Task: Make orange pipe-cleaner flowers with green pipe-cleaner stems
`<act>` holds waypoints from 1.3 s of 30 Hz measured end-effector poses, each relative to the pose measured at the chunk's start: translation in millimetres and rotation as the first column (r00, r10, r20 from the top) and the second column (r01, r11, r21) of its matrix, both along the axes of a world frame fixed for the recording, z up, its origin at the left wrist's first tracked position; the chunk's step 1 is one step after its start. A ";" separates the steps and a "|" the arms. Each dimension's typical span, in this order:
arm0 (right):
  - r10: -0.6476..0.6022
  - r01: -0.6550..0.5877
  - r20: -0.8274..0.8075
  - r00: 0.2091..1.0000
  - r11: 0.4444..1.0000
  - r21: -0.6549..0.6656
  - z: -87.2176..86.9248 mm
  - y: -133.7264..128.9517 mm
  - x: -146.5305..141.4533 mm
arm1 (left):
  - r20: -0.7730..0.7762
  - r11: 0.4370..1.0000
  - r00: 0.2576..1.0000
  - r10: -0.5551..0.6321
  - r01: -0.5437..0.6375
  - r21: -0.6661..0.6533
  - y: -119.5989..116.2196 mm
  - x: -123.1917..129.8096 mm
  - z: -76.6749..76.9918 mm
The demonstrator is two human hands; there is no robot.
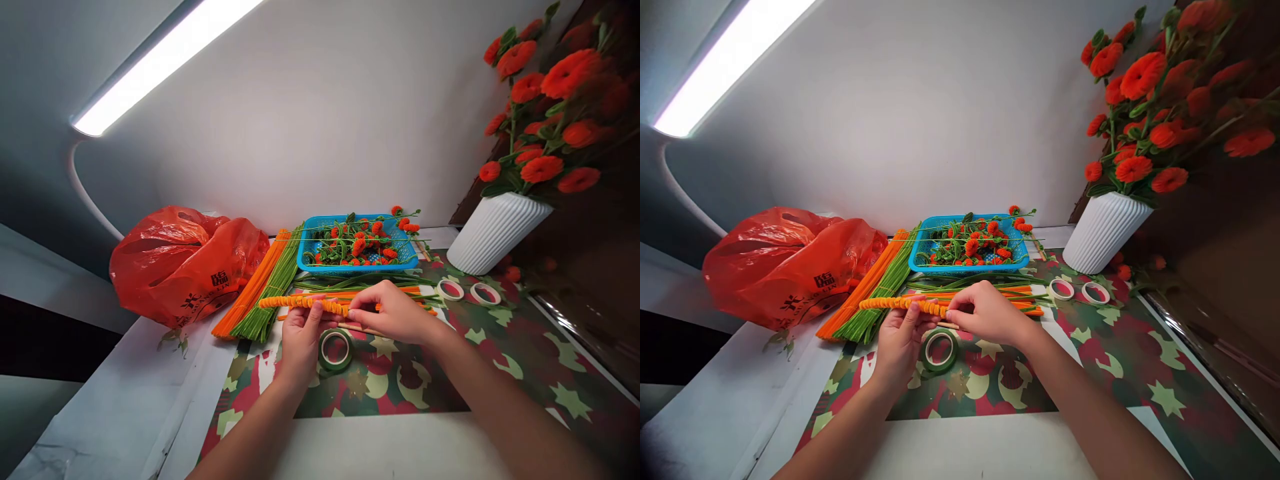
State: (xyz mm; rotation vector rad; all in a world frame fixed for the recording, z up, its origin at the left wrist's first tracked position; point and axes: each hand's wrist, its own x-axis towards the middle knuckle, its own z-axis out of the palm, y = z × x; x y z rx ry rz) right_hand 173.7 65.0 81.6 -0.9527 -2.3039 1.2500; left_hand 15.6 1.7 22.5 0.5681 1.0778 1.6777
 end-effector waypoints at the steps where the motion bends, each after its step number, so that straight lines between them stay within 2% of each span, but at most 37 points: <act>1: -0.004 0.004 -0.003 1.000 1.000 -0.001 -0.3 0.3 0.0 | 0.025 1.000 1.000 0.005 -0.005 0.021 0.5 -2.2 2.0; 3: -0.019 0.019 -0.005 1.000 1.000 0.004 -0.6 1.3 0.8 | 0.090 0.997 0.996 0.024 -0.031 0.070 2.5 -8.6 6.0; 7: -0.029 0.028 0.010 1.000 0.999 0.036 -1.6 3.6 2.7 | 0.163 0.975 0.971 0.175 -0.194 0.108 8.8 -21.2 9.4; 13: -0.013 0.012 0.029 0.999 0.999 0.038 -6.1 2.9 -0.1 | 0.080 0.953 0.960 0.269 -0.277 0.119 10.7 -19.9 5.7; 18: -0.045 0.044 0.042 0.998 0.999 0.021 -6.3 1.4 -1.8 | 0.050 0.930 0.948 0.315 -0.319 0.182 11.2 -19.6 6.6; 20: -0.051 0.051 0.045 0.998 0.999 0.005 -5.8 0.2 -3.1 | 0.114 0.937 0.954 0.277 -0.294 0.186 11.1 -19.0 8.8; 22: -0.057 0.057 0.048 0.997 0.998 -0.005 -6.5 -2.8 -6.5 | 0.233 0.961 0.955 0.184 -0.225 0.164 10.1 -18.8 11.4; 25: -0.061 0.061 0.051 0.997 0.998 0.005 -10.6 -13.3 -16.8 | 0.417 0.983 0.908 0.038 -0.109 0.149 7.8 -22.5 14.7; 30: -0.055 0.056 0.082 0.995 0.998 -0.007 -20.1 -44.8 -38.8 | 0.558 0.989 0.830 -0.012 -0.074 0.131 6.7 -37.7 22.0; 32: -0.031 0.038 0.091 0.995 0.996 -0.075 -23.4 -56.2 -44.7 | 0.569 0.988 0.822 -0.019 -0.071 0.136 7.0 -41.8 25.5; 34: -0.019 0.038 0.086 0.996 0.972 -0.232 -27.3 -64.0 -48.9 | 0.576 0.988 0.817 -0.027 -0.065 0.139 7.3 -43.2 27.8; 37: -0.021 0.031 0.024 0.999 0.854 -0.520 -35.0 -68.9 -53.8 | 0.586 0.989 0.809 -0.038 -0.053 0.138 7.1 -41.1 28.5; 39: -0.030 0.003 -0.033 0.999 0.777 -0.630 -39.7 -69.5 -56.5 | 0.589 0.989 0.807 -0.049 -0.043 0.141 6.8 -38.9 27.9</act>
